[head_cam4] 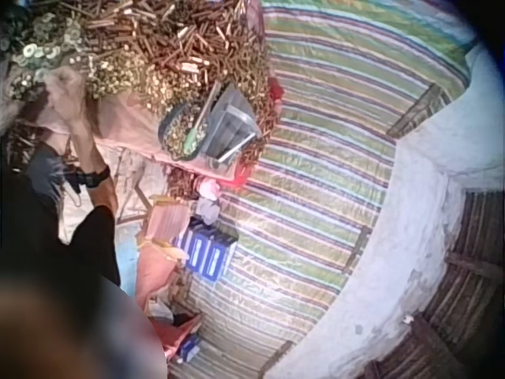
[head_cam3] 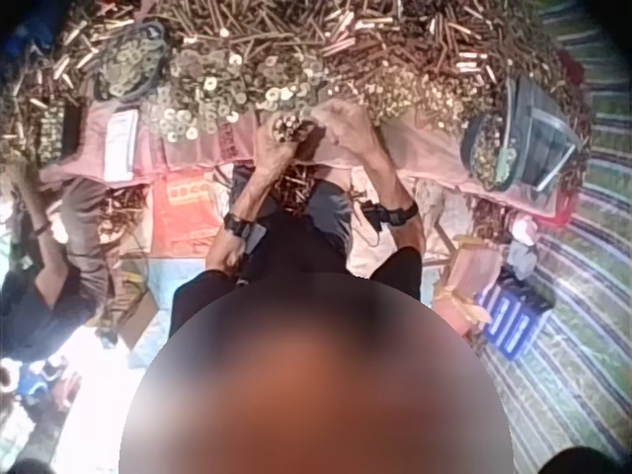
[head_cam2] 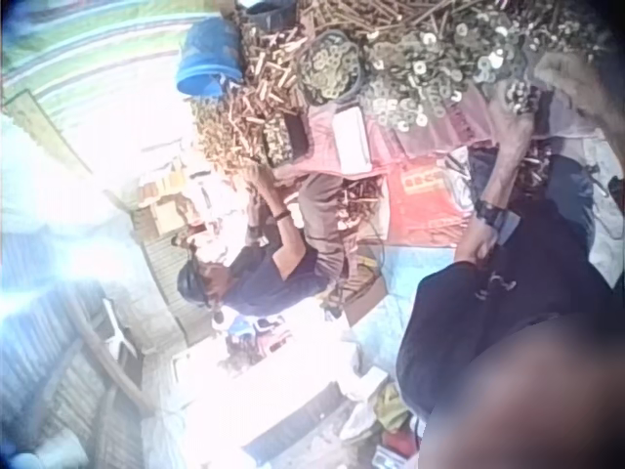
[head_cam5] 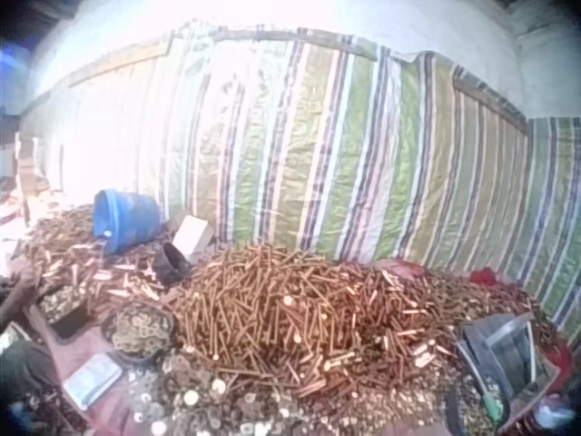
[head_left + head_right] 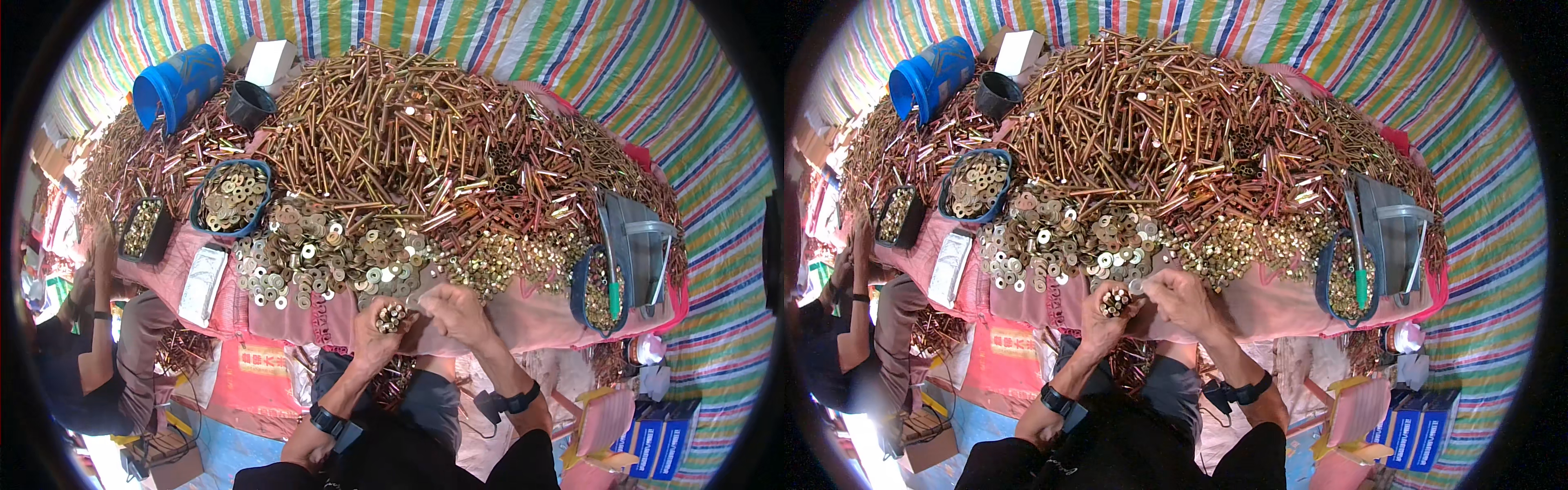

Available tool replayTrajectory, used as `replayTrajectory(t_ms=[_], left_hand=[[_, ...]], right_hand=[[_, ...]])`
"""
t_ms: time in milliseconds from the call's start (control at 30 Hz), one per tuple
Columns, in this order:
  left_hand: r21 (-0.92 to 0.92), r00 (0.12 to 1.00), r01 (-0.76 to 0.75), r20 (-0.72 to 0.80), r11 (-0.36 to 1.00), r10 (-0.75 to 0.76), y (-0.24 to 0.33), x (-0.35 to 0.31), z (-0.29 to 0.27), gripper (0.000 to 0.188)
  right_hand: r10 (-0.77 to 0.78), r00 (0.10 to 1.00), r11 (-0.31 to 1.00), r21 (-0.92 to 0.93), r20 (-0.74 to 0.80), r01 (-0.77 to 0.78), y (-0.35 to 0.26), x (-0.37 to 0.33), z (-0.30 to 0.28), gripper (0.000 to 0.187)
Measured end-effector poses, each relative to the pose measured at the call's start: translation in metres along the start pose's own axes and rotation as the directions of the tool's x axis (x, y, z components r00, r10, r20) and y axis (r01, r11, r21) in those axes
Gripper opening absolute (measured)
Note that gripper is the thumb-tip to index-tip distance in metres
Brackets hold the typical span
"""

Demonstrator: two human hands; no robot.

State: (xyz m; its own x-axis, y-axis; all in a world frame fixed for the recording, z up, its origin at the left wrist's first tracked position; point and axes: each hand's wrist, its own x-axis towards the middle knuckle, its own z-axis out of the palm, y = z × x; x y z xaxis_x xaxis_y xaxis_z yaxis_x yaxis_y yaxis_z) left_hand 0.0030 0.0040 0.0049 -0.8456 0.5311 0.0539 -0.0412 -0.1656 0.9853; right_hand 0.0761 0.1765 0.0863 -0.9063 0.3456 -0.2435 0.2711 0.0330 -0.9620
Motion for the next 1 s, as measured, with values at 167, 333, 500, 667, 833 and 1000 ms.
replayTrajectory(t_ms=[167, 333, 500, 667, 833, 1000], left_hand=[[0.023, 1.0, -0.006, 0.004, 1.0, 0.006, 0.007, -0.003, -0.001, 0.028], [0.071, 0.987, -0.118, 0.116, 0.99, 0.109, 0.012, -0.001, -0.015, 0.025], [0.036, 0.987, -0.125, 0.104, 0.991, 0.121, 0.008, -0.006, -0.015, 0.023], [-0.122, 0.997, -0.057, 0.044, 0.991, 0.063, 0.002, -0.012, -0.005, 0.022], [-0.133, 0.998, -0.06, 0.008, 0.989, 0.061, -0.001, -0.013, -0.004, 0.025], [-0.138, 0.994, -0.109, 0.015, 0.984, 0.112, -0.002, -0.014, -0.005, 0.031]], right_hand=[[0.03, 0.999, 0.996, -0.084, 0.017, -0.028, -0.017, -0.007, 0.013, 0.028], [-0.05, 0.997, 0.974, -0.223, -0.066, 0.034, -0.012, -0.009, 0.018, 0.031], [-0.006, 1.0, 0.982, -0.187, -0.011, 0.004, -0.012, -0.011, 0.016, 0.031], [-0.016, 0.997, 0.978, -0.207, -0.077, -0.001, -0.012, -0.015, 0.013, 0.031], [-0.005, 0.991, 0.999, -0.053, -0.131, -0.002, -0.001, -0.015, 0.024, 0.028], [0.055, 0.99, 0.998, 0.047, -0.127, -0.049, 0.005, -0.022, 0.029, 0.031]])
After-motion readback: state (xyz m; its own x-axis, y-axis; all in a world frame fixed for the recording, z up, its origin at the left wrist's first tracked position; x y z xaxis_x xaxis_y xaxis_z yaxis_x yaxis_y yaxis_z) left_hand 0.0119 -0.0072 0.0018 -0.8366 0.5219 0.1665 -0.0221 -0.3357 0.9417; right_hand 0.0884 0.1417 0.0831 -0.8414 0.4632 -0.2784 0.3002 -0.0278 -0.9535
